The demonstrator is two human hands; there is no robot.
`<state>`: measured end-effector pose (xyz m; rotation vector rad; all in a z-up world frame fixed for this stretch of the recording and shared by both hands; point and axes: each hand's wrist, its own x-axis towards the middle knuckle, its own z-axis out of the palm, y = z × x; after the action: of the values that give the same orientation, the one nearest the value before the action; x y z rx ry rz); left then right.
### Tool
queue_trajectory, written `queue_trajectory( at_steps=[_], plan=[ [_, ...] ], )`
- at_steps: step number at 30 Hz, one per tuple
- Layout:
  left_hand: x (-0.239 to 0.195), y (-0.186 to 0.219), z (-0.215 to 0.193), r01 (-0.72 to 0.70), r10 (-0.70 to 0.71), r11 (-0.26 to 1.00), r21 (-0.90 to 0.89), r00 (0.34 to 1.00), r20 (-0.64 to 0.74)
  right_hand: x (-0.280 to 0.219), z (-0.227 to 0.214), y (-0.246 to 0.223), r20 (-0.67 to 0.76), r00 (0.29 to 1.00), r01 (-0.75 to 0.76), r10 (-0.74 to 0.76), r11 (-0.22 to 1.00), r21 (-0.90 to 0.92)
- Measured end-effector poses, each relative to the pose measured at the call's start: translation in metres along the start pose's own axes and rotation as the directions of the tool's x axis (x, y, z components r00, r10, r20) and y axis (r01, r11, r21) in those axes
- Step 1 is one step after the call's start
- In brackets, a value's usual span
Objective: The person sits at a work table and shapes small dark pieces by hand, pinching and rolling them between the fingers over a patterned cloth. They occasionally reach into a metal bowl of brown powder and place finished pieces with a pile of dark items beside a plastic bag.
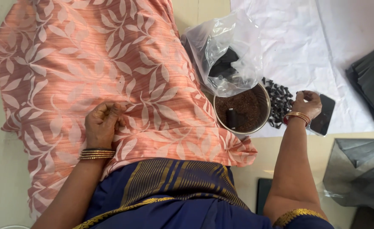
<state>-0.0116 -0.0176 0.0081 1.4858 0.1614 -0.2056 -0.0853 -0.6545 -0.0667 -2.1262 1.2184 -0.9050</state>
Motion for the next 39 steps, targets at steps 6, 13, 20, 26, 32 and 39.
queue_trajectory(
  at_steps=[6,13,20,26,32,39],
  plan=[
    [0.000,0.009,0.003,0.004,-0.004,0.996,0.091,1.000,0.003,0.011,0.013,0.022,0.013,0.956,0.257,-0.292,0.818,-0.515],
    [0.009,0.000,0.002,0.043,-0.044,0.998,0.046,0.999,0.017,-0.008,0.014,-0.039,0.019,0.918,0.351,-0.396,0.790,-0.502],
    [0.018,-0.007,-0.001,0.080,-0.081,0.997,0.023,0.995,0.056,-0.092,0.054,-0.203,0.623,0.684,0.263,-0.380,0.925,0.276],
    [0.020,-0.003,-0.006,0.113,-0.119,0.990,0.083,0.990,0.076,-0.108,0.156,-0.189,0.684,0.488,0.802,-0.542,0.588,-0.106],
    [0.025,-0.006,-0.009,0.130,-0.132,0.991,0.025,0.984,0.124,-0.098,0.188,-0.176,0.786,0.565,0.788,-0.253,0.450,-0.421],
    [0.024,-0.008,-0.010,0.166,-0.174,0.984,0.070,0.977,0.126,-0.103,0.198,-0.179,0.814,0.387,0.910,-0.434,0.325,-0.259]
  ],
)
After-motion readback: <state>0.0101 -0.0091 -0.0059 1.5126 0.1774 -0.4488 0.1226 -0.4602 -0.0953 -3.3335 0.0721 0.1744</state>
